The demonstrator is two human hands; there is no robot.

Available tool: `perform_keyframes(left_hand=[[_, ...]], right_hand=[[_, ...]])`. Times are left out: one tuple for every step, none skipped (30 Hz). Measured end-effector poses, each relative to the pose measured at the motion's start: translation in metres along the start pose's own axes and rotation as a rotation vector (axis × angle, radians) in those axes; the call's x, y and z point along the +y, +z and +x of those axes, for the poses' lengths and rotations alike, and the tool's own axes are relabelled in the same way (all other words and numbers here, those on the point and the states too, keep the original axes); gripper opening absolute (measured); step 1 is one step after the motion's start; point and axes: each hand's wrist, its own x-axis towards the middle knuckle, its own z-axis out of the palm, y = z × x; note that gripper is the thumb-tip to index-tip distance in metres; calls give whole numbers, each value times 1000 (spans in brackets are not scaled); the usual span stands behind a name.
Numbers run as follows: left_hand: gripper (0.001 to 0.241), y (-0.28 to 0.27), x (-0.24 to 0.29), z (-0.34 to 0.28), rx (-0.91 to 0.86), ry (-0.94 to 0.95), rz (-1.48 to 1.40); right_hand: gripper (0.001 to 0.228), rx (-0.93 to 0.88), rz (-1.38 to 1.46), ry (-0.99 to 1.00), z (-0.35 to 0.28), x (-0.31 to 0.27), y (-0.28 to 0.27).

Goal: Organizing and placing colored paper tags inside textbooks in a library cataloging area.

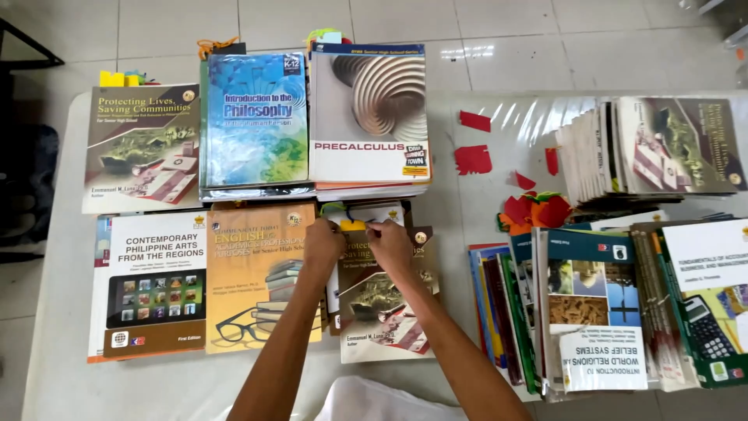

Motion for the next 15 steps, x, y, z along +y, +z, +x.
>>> perform_keyframes(left_hand=[[16, 3, -6, -1, -9, -6, 3], [16, 6, -11, -2, 41, 35, 2], [15, 10, -14, -2, 92, 81, -2], [15, 4, -6, -11, 86, 80, -3], [16, -3, 2, -21, 97, 93, 16], [17, -10, 10, -31, 107, 105, 35], [17, -6, 7, -40, 107, 107, 32], [22, -3, 3, -50, 43, 101, 38], [28, -2, 0, -57, -15, 96, 43], [28, 2, 6, -72, -10, 99, 40], [36, 5, 9, -90, -54, 34, 80], [47, 9, 12, -108, -99, -31, 121], [47, 16, 8, -123, -97, -31, 117], [62, 22, 3, -138, -51, 23, 144], [81, 30, -1, -154, -7, 79, 168]], right_hand=[[20, -5, 0, 10, -1, -2, 1], [20, -16, 76, 62, -2, -4, 1], [20, -22, 150, 110, 0, -5, -1], [20, -22, 147, 116, -2, 1, 0], [21, 60, 129, -8, -3, 7, 0], [23, 142, 110, -132, -5, 13, 0], [23, 144, 107, -133, -17, 6, -17], [25, 136, 165, -20, -29, -2, -33], [28, 128, 224, 88, -40, -12, -49], [28, 131, 222, 82, -45, 6, -48], [32, 243, 133, 65, -52, 25, -46], [38, 355, 42, 48, -60, 44, -43], [38, 355, 40, 45, -71, 60, -42], [45, 356, 54, 83, -81, 75, -41], [52, 359, 66, 122, -93, 92, -42]])
